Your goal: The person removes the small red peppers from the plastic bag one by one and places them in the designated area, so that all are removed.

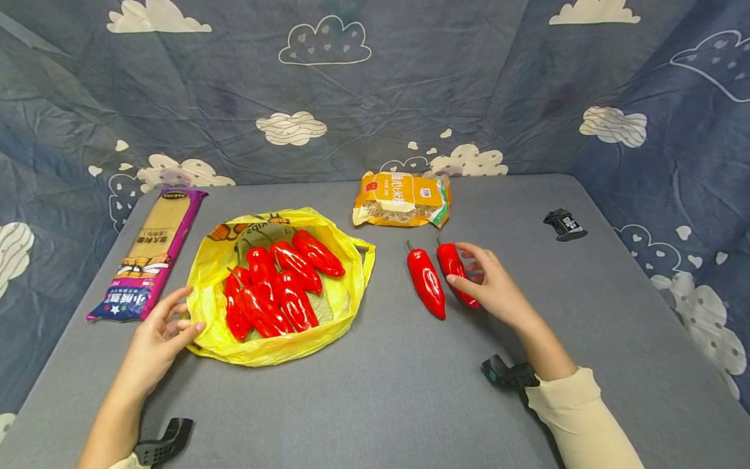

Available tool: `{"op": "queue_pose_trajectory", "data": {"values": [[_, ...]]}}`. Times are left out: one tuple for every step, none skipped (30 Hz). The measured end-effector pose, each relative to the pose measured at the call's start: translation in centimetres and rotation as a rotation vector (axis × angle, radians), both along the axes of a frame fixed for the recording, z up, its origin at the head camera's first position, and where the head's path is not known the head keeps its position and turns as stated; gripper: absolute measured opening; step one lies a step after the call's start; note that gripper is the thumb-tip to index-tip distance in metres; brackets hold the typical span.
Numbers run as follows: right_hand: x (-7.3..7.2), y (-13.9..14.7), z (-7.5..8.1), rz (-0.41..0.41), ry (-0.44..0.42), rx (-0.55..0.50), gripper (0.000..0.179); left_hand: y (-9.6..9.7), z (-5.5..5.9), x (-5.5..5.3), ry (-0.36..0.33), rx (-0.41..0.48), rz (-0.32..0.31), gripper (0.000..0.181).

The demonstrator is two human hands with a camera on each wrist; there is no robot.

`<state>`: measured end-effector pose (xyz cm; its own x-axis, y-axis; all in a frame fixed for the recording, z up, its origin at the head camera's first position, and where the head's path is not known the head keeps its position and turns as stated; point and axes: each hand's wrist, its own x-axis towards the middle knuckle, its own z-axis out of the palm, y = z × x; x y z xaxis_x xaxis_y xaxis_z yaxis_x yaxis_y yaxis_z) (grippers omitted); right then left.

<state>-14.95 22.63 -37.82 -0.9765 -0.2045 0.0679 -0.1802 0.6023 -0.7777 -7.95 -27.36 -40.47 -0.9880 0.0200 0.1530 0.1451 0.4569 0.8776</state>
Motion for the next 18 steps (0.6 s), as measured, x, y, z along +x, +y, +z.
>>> {"op": "queue_pose_trajectory", "data": {"values": [[0.1,-0.5,0.5,0.016,0.029,-0.029,0.061,0.0,0.0,0.0,-0.003,-0.001,0.0,0.064],[0.2,-1.2,1.1,0.034,0.059,-0.061,0.061,0.0,0.0,0.0,-0.006,-0.005,0.002,0.064],[0.3,-1.9,1.7,0.052,0.088,-0.087,0.061,-0.1,0.0,0.0,-0.009,-0.008,0.003,0.064],[0.5,-2.7,2.3,0.071,0.116,-0.11,0.061,-0.1,-0.1,0.0,-0.012,-0.011,0.003,0.064],[0.6,-3.5,2.9,0.09,0.147,-0.132,0.062,-0.1,-0.1,-0.1,-0.014,-0.012,0.002,0.064],[0.8,-4.4,3.5,0.111,0.173,-0.156,0.062,-0.1,-0.1,-0.1,-0.014,-0.013,0.002,0.064],[1.1,-5.5,4.3,0.137,0.203,-0.176,0.062,-0.1,-0.1,-0.1,-0.014,-0.015,0.004,0.064],[1.3,-6.5,5.0,0.162,0.224,-0.195,0.063,-0.1,-0.1,0.0,-0.012,-0.015,0.005,0.064],[1.5,-7.6,5.6,0.186,0.238,-0.213,0.063,-0.1,-0.1,0.0,-0.008,-0.014,0.006,0.064],[1.7,-8.6,6.2,0.216,0.25,-0.235,0.063,-0.1,-0.1,-0.1,-0.004,-0.013,0.007,0.064],[1.9,-9.6,6.7,0.246,0.256,-0.257,0.063,-0.1,-0.1,0.0,0.0,-0.013,0.008,0.064],[2.1,-10.5,7.1,0.275,0.254,-0.274,0.062,0.0,-0.1,0.0,0.004,-0.013,0.009,0.063],[2.2,-11.4,7.4,0.299,0.245,-0.289,0.062,0.0,-0.1,0.0,0.005,-0.013,0.01,0.063],[2.1,-12.2,7.2,0.32,0.232,-0.301,0.061,0.0,-0.1,0.0,0.006,-0.012,0.009,0.063],[1.9,-13.0,6.8,0.34,0.219,-0.31,0.061,0.0,-0.1,0.0,0.006,-0.012,0.01,0.063],[1.6,-13.7,6.1,0.363,0.205,-0.316,0.062,0.0,-0.1,0.0,0.004,-0.013,0.009,0.064],[1.3,-14.3,5.4,0.379,0.19,-0.321,0.063,0.0,0.0,0.0,0.001,-0.012,0.008,0.063],[0.9,-15.0,4.5,0.398,0.179,-0.325,0.064,0.0,0.0,0.0,-0.001,-0.013,0.008,0.063]]}}
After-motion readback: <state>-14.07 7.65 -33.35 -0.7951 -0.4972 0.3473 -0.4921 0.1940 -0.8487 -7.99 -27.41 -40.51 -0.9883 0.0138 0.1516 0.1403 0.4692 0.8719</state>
